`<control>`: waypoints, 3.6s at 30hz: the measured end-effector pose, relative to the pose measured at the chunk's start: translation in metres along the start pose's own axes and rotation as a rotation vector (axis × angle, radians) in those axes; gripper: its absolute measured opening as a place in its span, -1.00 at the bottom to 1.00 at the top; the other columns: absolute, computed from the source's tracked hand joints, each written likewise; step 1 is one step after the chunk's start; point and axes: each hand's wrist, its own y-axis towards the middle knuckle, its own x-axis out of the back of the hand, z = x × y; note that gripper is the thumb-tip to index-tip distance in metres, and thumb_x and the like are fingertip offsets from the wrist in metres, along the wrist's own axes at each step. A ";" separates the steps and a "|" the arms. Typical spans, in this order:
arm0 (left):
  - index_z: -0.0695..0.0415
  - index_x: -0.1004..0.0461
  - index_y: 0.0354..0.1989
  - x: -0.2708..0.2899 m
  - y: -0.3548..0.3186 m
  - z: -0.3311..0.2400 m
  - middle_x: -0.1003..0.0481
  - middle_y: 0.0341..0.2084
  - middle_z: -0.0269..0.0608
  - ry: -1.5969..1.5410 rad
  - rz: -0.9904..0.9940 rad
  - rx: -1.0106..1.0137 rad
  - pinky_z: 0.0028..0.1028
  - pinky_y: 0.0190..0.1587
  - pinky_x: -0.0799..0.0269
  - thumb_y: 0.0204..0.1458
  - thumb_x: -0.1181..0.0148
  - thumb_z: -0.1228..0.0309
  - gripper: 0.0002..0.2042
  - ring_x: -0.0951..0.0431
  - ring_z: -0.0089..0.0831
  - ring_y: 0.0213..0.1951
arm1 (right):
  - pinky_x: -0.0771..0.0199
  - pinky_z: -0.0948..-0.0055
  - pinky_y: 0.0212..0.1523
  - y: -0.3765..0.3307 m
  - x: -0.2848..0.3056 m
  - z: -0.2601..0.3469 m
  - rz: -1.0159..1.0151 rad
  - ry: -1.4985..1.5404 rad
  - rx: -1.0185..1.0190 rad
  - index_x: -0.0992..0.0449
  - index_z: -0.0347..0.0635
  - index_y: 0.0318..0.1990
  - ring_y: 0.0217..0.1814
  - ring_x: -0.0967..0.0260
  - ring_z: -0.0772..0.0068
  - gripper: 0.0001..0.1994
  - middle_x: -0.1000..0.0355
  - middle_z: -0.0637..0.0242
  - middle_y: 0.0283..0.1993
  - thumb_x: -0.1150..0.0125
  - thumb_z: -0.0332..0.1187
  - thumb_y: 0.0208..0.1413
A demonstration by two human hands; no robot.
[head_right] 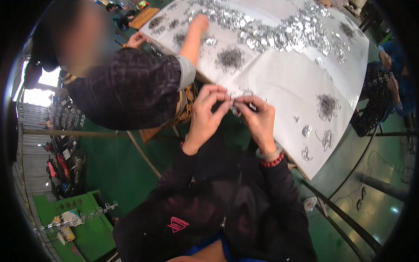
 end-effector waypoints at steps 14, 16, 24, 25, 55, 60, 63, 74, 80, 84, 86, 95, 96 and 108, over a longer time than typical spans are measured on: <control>0.28 -0.39 -0.16 0.088 0.029 -0.064 -0.54 -0.28 -0.10 -0.595 -0.283 -0.178 -0.48 -0.08 -0.49 0.19 -0.13 0.56 -0.89 -0.56 -0.42 -0.19 | -0.47 0.54 -0.34 0.042 0.028 0.039 0.167 0.151 0.380 -0.59 -0.36 -0.11 -0.24 -0.42 0.49 -0.83 -0.52 0.22 -0.19 -0.17 -0.55 0.17; 0.28 -0.37 -0.12 0.118 0.026 -0.085 -0.54 -0.31 -0.06 -0.633 -0.372 -0.233 -0.43 -0.11 -0.51 0.19 -0.12 0.56 -0.86 -0.58 -0.36 -0.23 | -0.47 0.55 -0.31 0.060 0.021 0.011 0.260 0.105 0.321 -0.59 -0.32 -0.07 -0.24 -0.42 0.52 -0.80 -0.54 0.26 -0.21 -0.19 -0.48 0.19; 0.25 -0.33 -0.09 0.223 -0.015 -0.178 -0.47 -0.31 -0.27 0.076 -0.819 -0.496 -0.61 -0.19 -0.42 0.24 -0.05 0.53 -0.87 -0.50 -0.60 -0.27 | -0.43 0.24 0.04 0.116 -0.077 -0.134 0.777 -0.722 0.509 -0.54 -0.36 -0.10 0.00 -0.49 0.04 -0.78 -0.53 -0.02 -0.08 -0.05 -0.58 0.12; 0.26 -0.33 -0.08 0.238 -0.027 -0.188 -0.49 -0.30 -0.24 0.187 -0.882 -0.460 -0.57 -0.16 -0.43 0.24 -0.07 0.50 -0.85 -0.51 -0.56 -0.26 | -0.43 0.16 -0.01 0.126 -0.082 -0.145 0.889 -0.731 0.749 -0.55 -0.31 -0.19 -0.08 -0.45 -0.05 -0.82 -0.50 0.01 -0.18 -0.07 -0.59 0.07; 0.29 -0.56 -0.35 0.646 -0.222 -0.317 -0.55 -0.51 -0.24 1.628 -1.571 0.078 -0.37 -0.41 -0.35 0.18 -0.11 0.23 -0.68 -0.44 -0.47 -0.53 | -0.37 0.13 0.06 0.136 -0.073 -0.187 0.688 -0.907 1.031 -0.49 -0.30 -0.25 0.00 -0.36 -0.05 -0.85 -0.45 0.03 -0.17 -0.12 -0.56 -0.01; 0.20 -0.54 -0.28 0.761 -0.267 -0.338 -0.49 -0.54 -0.30 1.527 -1.376 0.281 -0.39 -0.41 -0.39 0.19 -0.07 0.29 -0.77 -0.47 -0.45 -0.49 | -0.39 0.10 -0.16 0.129 -0.066 -0.194 0.582 -0.800 1.058 -0.49 -0.20 -0.39 -0.21 -0.38 -0.03 -0.95 -0.44 0.09 -0.36 -0.20 -0.44 0.00; 0.15 -0.53 -0.24 0.817 -0.277 -0.332 -0.45 -0.56 -0.33 1.513 -1.480 0.249 -0.40 -0.41 -0.42 0.20 -0.05 0.32 -0.82 -0.48 -0.44 -0.47 | -0.43 0.16 -0.04 0.123 -0.066 -0.185 0.575 -0.909 0.957 -0.51 -0.17 -0.40 -0.15 -0.40 0.04 -0.96 -0.47 0.13 -0.26 -0.17 -0.52 -0.04; 0.35 -0.48 -0.03 0.702 -0.251 -0.326 -0.52 -0.09 0.09 1.757 -1.496 0.435 -0.21 0.04 -0.40 0.23 -0.05 0.22 -0.61 -0.53 -0.13 -0.09 | -0.50 0.23 -0.12 0.111 -0.070 -0.158 0.591 -0.941 0.877 -0.49 -0.20 -0.36 -0.10 -0.38 0.12 -0.88 -0.40 0.20 -0.31 -0.16 -0.52 -0.13; 0.39 -0.36 -0.06 0.387 -0.135 -0.223 -0.48 -0.38 -0.02 1.232 -1.571 -0.789 -0.39 -0.27 -0.49 0.24 -0.06 0.41 -0.74 -0.51 -0.32 -0.38 | -0.48 0.23 -0.03 0.092 -0.070 -0.135 0.599 -0.888 0.723 -0.57 -0.18 -0.23 -0.07 -0.42 0.11 -0.78 -0.47 0.17 -0.25 -0.12 -0.50 -0.08; 0.33 -0.43 -0.21 0.200 -0.026 -0.092 -0.47 -0.46 -0.19 0.562 -0.916 -0.575 -0.47 -0.39 -0.44 0.16 -0.12 0.46 -0.84 -0.49 -0.40 -0.46 | -0.47 0.18 -0.09 0.040 -0.040 -0.112 0.621 -0.741 0.627 -0.44 -0.10 0.05 -0.12 -0.43 0.06 -0.66 -0.44 0.15 -0.21 -0.09 -0.48 0.07; 0.28 -0.53 -0.24 0.095 0.016 -0.025 -0.54 -0.39 -0.20 0.291 -0.354 -0.129 -0.47 -0.37 -0.45 0.05 -0.23 0.51 -0.87 -0.54 -0.44 -0.41 | -0.46 0.18 -0.21 0.012 -0.016 -0.097 0.570 -0.606 0.577 -0.43 -0.12 0.07 -0.21 -0.42 0.04 -0.67 -0.41 0.14 -0.26 -0.08 -0.51 0.11; 0.27 -0.55 -0.37 -0.097 0.066 0.153 -0.51 -0.39 0.08 0.497 0.115 0.230 -0.08 -0.22 -0.41 0.00 -0.27 0.46 -0.87 -0.52 0.08 -0.28 | -0.46 0.48 -0.25 -0.040 0.105 -0.023 -0.067 -0.498 0.363 -0.56 -0.29 -0.10 -0.30 -0.50 0.33 -0.71 -0.51 0.17 -0.34 -0.14 -0.74 0.02; 0.28 -0.54 -0.38 -0.101 0.066 0.159 -0.50 -0.38 0.08 0.497 0.104 0.206 -0.09 -0.21 -0.41 0.00 -0.26 0.45 -0.87 -0.51 0.07 -0.27 | -0.46 0.48 -0.25 -0.038 0.114 -0.019 -0.103 -0.519 0.357 -0.56 -0.29 -0.12 -0.31 -0.50 0.35 -0.72 -0.52 0.18 -0.35 -0.14 -0.74 0.02; 0.25 -0.45 -0.32 -0.065 0.062 0.146 -0.39 -0.33 -0.01 0.522 0.043 0.063 -0.16 -0.11 -0.34 0.06 -0.13 0.55 -0.95 -0.40 -0.05 -0.17 | -0.46 0.48 -0.28 0.008 0.086 -0.009 -0.013 -0.506 0.417 -0.59 -0.27 -0.21 -0.30 -0.50 0.30 -0.75 -0.51 0.19 -0.32 -0.15 -0.74 -0.03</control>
